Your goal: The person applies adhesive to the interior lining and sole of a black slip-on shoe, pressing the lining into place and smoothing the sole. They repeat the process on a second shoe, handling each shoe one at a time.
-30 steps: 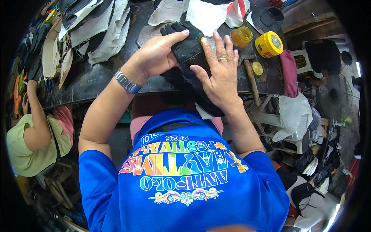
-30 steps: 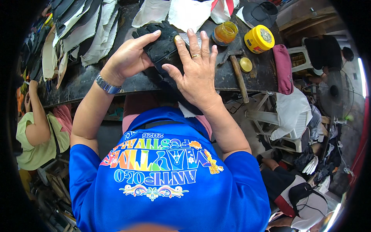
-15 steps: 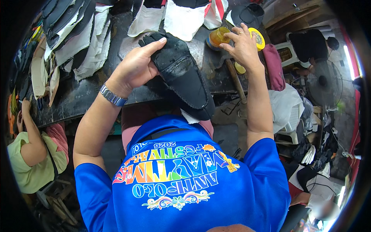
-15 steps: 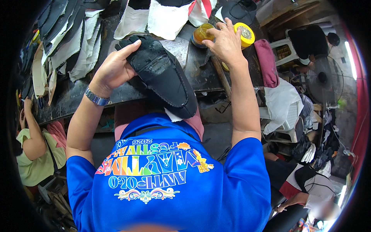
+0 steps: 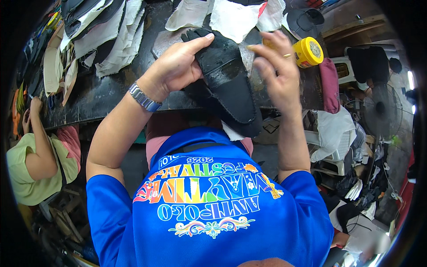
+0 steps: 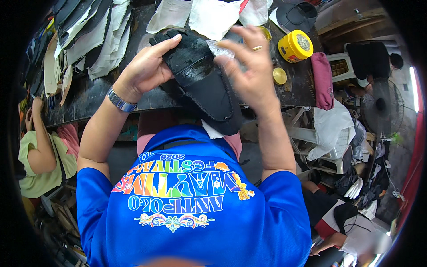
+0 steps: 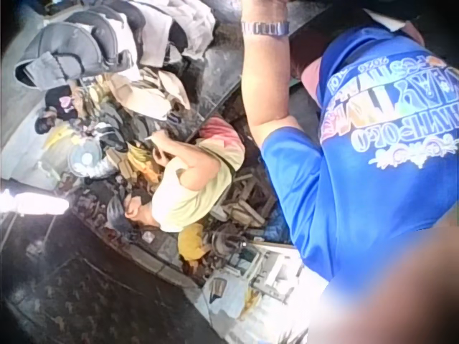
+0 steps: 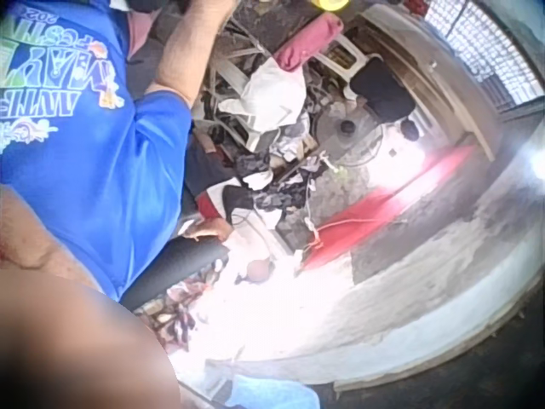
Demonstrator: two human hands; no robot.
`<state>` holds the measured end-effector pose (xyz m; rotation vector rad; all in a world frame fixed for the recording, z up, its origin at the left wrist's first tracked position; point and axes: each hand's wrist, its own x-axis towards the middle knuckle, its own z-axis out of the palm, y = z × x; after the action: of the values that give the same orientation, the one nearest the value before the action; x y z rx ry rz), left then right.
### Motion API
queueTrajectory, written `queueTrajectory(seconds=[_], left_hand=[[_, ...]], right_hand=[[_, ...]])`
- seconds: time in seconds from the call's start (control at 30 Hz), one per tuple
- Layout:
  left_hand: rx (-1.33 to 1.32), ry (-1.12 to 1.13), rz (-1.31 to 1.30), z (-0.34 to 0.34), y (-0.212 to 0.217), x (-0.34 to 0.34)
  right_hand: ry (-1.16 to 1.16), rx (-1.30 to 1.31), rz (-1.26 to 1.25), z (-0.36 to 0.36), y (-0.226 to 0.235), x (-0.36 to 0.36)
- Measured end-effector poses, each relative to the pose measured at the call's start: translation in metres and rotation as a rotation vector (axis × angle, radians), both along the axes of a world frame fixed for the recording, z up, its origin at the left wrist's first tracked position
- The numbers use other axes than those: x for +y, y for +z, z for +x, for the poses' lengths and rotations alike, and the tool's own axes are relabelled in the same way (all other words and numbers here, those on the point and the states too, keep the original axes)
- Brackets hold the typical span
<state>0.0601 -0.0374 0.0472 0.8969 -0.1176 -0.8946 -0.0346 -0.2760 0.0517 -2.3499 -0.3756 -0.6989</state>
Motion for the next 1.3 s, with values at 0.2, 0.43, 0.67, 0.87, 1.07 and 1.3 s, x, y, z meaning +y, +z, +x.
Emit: queueTrajectory(seconds=[0.2, 0.43, 0.67, 0.87, 1.07, 1.3], left_hand=[[-0.016, -0.023, -0.016, 0.0, -0.001, 0.003], [0.004, 0.012, -0.018, -0.004, -0.006, 0.0], [0.022, 0.023, -0.028, -0.002, -0.005, 0.002], [0.022, 0.055, -0.009, -0.005, -0.004, -0.002], [0.038, 0.028, -0.043, -0.004, -0.003, 0.0], [0.034, 0.025, -0.045, -0.002, -0.006, -0.003]], right_hand=[[-0.06, 0.156, -0.383, -0.01, -0.026, 0.047], [0.018, 0.072, -0.088, -0.015, -0.026, 0.037], [-0.331, -0.012, -0.22, 0.042, 0.0, -0.076], [-0.428, 0.174, -0.772, 0.069, -0.023, -0.097], [-0.368, -0.159, -0.061, 0.066, -0.002, -0.1], [-0.575, -0.035, -0.637, 0.017, -0.02, -0.053]])
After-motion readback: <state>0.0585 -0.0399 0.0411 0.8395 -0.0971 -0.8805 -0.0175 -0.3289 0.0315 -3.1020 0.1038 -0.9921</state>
